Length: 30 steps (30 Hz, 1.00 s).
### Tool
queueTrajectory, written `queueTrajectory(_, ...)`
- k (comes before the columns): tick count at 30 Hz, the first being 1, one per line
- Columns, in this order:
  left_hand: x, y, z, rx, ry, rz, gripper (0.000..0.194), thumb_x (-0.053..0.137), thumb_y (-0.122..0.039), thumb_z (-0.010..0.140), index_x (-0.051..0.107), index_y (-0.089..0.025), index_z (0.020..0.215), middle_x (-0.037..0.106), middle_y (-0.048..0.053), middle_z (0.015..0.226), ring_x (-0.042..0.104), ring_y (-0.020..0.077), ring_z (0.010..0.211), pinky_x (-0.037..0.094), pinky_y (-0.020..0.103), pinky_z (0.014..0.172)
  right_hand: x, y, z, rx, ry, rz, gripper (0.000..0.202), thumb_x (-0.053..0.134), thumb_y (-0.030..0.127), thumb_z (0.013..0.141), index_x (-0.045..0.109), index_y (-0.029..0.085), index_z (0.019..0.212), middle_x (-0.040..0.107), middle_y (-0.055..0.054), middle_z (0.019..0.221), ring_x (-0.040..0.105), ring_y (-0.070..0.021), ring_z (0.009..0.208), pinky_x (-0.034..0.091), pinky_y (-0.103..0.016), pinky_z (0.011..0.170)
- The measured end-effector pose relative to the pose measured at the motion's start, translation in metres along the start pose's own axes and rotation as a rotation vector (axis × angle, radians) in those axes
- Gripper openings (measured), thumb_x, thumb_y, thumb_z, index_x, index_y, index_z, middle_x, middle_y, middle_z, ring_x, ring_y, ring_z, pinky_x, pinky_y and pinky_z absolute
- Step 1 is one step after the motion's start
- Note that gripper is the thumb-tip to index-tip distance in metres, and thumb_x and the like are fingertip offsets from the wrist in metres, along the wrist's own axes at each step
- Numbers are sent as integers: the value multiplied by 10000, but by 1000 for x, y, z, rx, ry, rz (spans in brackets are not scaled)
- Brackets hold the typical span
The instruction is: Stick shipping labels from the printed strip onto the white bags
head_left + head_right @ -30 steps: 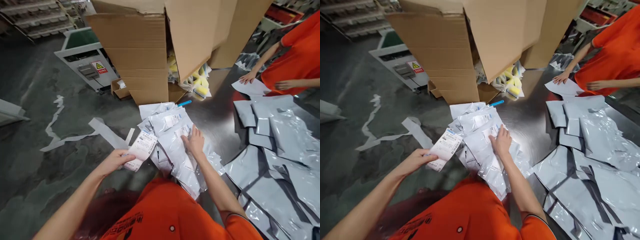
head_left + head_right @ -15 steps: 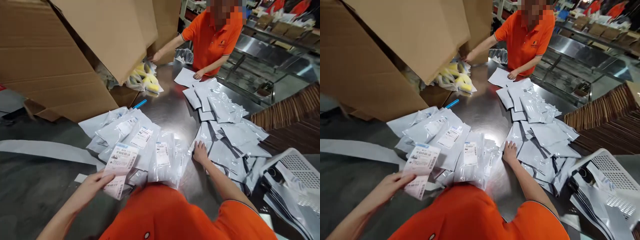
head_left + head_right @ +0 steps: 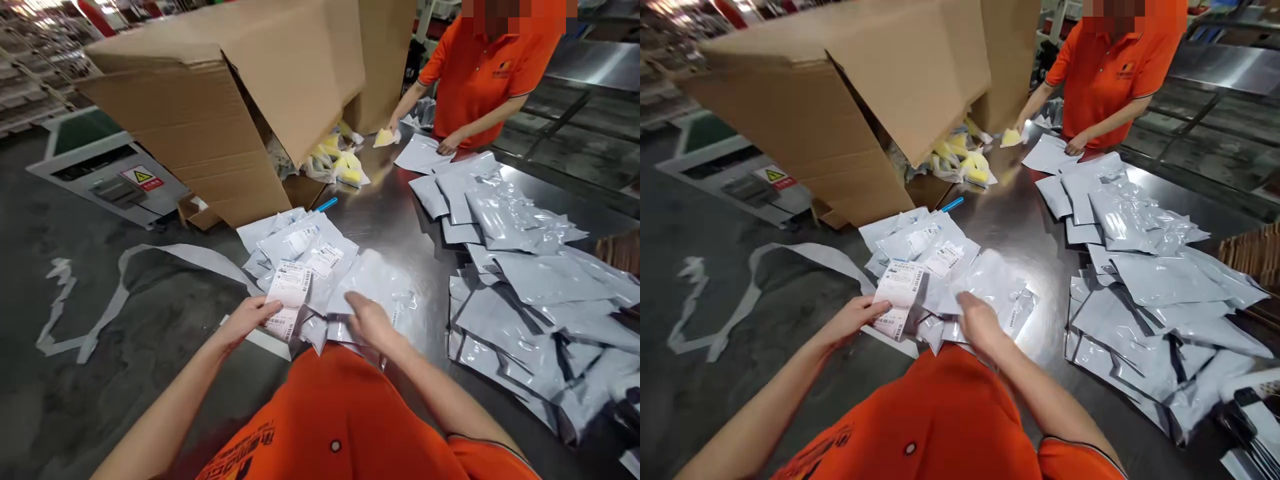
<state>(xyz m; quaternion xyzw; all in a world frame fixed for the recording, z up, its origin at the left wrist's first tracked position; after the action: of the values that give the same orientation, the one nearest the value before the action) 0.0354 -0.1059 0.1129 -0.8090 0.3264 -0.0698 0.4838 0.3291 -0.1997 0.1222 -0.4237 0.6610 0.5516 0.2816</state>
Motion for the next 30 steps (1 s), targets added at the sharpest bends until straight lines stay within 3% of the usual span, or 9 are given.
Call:
queueTrajectory(2,0,-4,-14,-3,31,-7,491,602,-605,777,692,-122,785,614,45,683,528,178,638,422,255,573,20,23,8,-62,160,179,590,647,235,793,522,128,1360,528,-174,1412,516,-282,1284,431,-399,1055)
queueTrajectory(5,6,-6,-35,19,132,0,423,591,-523,826,709,-122,761,607,26,666,498,151,615,383,232,562,13,29,22,-54,134,552,697,641,386,832,423,151,1450,415,-178,1506,427,-286,1368,421,-440,1073)
queueTrajectory(9,15,-4,-49,85,240,-3,388,588,-475,842,743,-121,803,625,21,697,492,138,640,369,211,554,-12,39,38,-118,152,929,623,698,441,783,539,188,1330,602,-130,1311,593,-245,1149,516,-358,900)
queueTrajectory(13,20,-11,-53,71,212,-174,693,696,-384,763,501,-217,1407,659,58,1115,578,153,785,457,220,628,-4,68,31,-46,109,880,275,676,432,807,652,165,869,650,-6,776,591,-149,712,486,-267,664)
queueTrajectory(15,23,-21,-53,115,98,-221,834,751,-316,692,422,-233,1454,631,70,1183,588,155,815,471,228,655,3,82,22,-59,98,840,257,627,435,850,644,178,845,619,14,722,558,-133,663,455,-246,615)
queueTrajectory(19,35,-39,-47,176,-99,-172,267,669,-403,738,646,-142,791,571,-4,705,489,126,649,390,227,585,5,90,8,-132,-36,658,232,565,418,910,651,204,932,650,1,808,574,-141,712,447,-248,650)
queueTrajectory(25,55,-31,-32,164,-163,-31,347,675,-438,726,508,-164,593,404,-42,580,381,113,603,294,239,550,-4,77,-2,-343,-272,213,230,510,350,962,624,194,836,627,-33,743,560,-162,696,424,-283,672)
queueTrajectory(28,62,-21,-30,184,-48,-112,350,760,-385,667,637,-149,894,572,-5,779,501,136,702,395,233,623,-7,75,-4,-360,-321,136,233,477,307,977,621,206,824,616,-31,721,559,-156,677,422,-275,656)
queueTrajectory(30,63,-17,-35,183,14,-251,713,793,-365,651,535,-174,1288,622,62,1071,578,154,801,462,248,708,-8,76,-5,-350,-324,189,221,484,286,974,621,203,823,618,-24,719,563,-143,651,421,-261,622)
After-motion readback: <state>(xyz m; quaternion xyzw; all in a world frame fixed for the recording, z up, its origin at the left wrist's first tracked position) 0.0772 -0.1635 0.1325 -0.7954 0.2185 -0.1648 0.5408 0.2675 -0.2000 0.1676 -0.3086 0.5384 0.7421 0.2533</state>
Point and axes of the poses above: each hand's wrist, its own z-axis towards the middle knuckle, its own x-axis out of the palm, y = z × x, the point moved 1 cm from there along z, towards the middle knuckle
